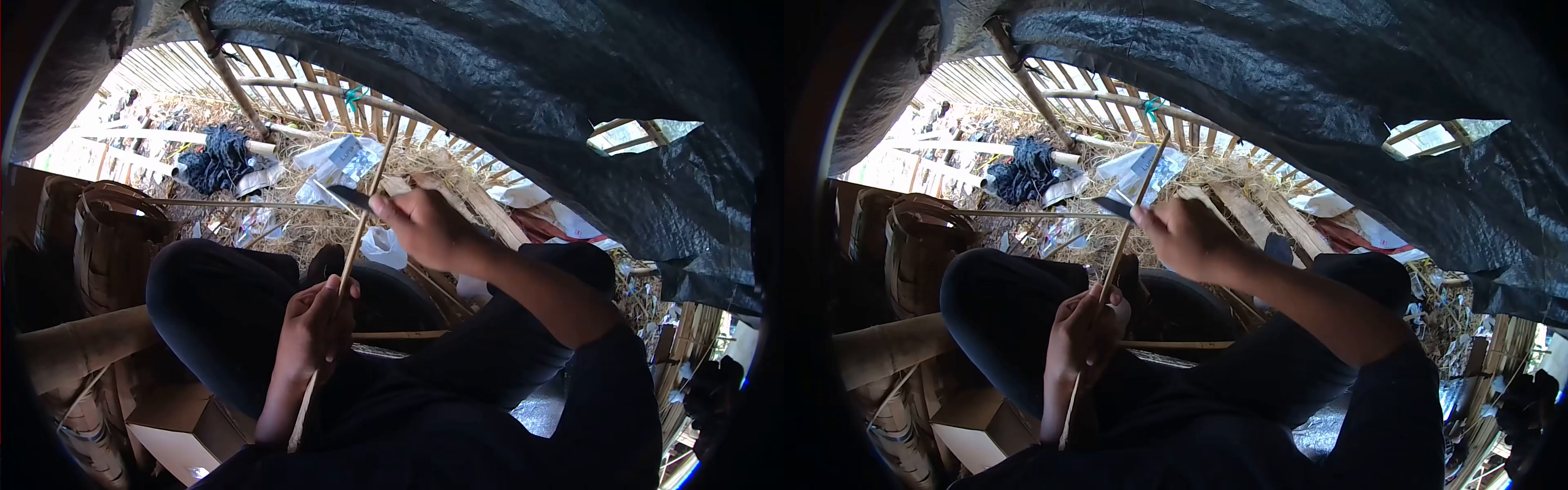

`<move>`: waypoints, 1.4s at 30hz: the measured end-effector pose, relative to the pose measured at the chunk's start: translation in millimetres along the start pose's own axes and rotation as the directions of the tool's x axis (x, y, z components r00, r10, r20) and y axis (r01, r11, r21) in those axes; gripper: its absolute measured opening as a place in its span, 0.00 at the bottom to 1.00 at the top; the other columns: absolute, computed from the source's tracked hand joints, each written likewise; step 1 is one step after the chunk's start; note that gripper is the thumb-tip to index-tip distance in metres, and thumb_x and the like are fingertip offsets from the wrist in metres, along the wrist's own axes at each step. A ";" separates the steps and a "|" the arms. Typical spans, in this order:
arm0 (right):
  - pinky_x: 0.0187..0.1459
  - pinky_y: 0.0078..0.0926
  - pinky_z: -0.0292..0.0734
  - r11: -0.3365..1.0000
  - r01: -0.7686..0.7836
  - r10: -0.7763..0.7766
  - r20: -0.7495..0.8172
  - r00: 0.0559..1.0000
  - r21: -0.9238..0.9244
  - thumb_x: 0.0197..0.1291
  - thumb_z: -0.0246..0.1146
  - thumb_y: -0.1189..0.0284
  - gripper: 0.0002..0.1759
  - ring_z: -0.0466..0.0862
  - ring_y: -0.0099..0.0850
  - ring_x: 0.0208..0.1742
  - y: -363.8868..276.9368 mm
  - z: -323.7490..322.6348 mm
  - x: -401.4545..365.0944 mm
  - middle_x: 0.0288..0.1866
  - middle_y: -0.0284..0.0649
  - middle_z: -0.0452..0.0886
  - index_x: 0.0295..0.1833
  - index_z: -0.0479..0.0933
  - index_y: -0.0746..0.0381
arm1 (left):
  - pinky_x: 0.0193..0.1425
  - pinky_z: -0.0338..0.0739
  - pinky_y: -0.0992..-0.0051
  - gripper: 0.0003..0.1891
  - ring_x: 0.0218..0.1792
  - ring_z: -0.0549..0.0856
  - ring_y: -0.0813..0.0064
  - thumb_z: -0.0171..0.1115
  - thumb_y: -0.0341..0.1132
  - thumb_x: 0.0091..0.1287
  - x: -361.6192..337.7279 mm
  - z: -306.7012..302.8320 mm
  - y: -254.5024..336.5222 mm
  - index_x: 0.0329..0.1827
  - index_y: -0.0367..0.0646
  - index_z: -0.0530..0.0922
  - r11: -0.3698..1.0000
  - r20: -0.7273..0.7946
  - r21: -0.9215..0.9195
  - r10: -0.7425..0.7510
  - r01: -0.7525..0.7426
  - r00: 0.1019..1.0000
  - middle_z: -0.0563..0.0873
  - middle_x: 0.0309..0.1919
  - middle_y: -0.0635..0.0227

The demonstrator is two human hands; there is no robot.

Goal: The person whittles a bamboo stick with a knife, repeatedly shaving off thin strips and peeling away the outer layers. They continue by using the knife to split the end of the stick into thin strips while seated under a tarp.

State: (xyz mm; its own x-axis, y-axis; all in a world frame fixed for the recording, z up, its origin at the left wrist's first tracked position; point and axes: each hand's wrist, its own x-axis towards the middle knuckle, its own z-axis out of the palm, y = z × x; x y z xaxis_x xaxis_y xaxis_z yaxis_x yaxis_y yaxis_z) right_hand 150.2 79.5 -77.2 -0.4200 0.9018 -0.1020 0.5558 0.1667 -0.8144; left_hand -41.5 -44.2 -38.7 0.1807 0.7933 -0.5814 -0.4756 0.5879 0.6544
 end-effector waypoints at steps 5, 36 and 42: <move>0.25 0.40 0.70 0.991 -0.092 0.085 -0.077 0.993 -0.095 0.76 0.47 0.55 0.32 0.77 0.40 0.15 -6.5 -31.1 11.0 0.13 0.47 0.73 0.22 0.74 0.67 | 0.10 0.52 0.83 0.18 0.06 0.60 0.87 0.46 0.44 0.79 -3.8 5.0 3.2 0.41 0.37 0.75 0.999 0.001 0.048 -0.011 0.010 1.000 0.65 0.10 0.78; 0.30 0.25 0.75 0.688 -0.044 0.055 0.009 0.998 0.724 0.71 0.52 0.76 0.12 0.76 0.22 0.26 15.2 -64.2 28.7 0.29 0.38 0.74 0.58 0.68 0.65 | 0.15 0.57 0.84 0.17 0.10 0.62 0.86 0.49 0.42 0.77 7.6 10.8 3.5 0.45 0.34 0.75 0.993 0.034 0.103 0.052 -0.055 0.998 0.66 0.13 0.77; 0.23 0.19 0.61 0.949 0.133 -0.125 -0.048 0.991 0.284 0.74 0.54 0.61 0.19 0.66 0.14 0.18 1.0 -54.2 17.8 0.20 0.28 0.71 0.52 0.77 0.67 | 0.14 0.56 0.82 0.16 0.10 0.62 0.84 0.50 0.43 0.77 3.9 16.5 10.8 0.43 0.36 0.75 0.995 -0.022 -0.044 0.090 -0.091 0.996 0.64 0.13 0.77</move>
State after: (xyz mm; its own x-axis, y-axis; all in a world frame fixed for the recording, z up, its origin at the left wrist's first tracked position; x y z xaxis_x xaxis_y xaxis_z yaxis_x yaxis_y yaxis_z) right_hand 182.2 117.4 -48.8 -0.4512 0.8920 0.0281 0.2678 0.1653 -0.9492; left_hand -31.7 -32.2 -26.0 0.1182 0.8395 -0.5303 -0.5274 0.5055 0.6829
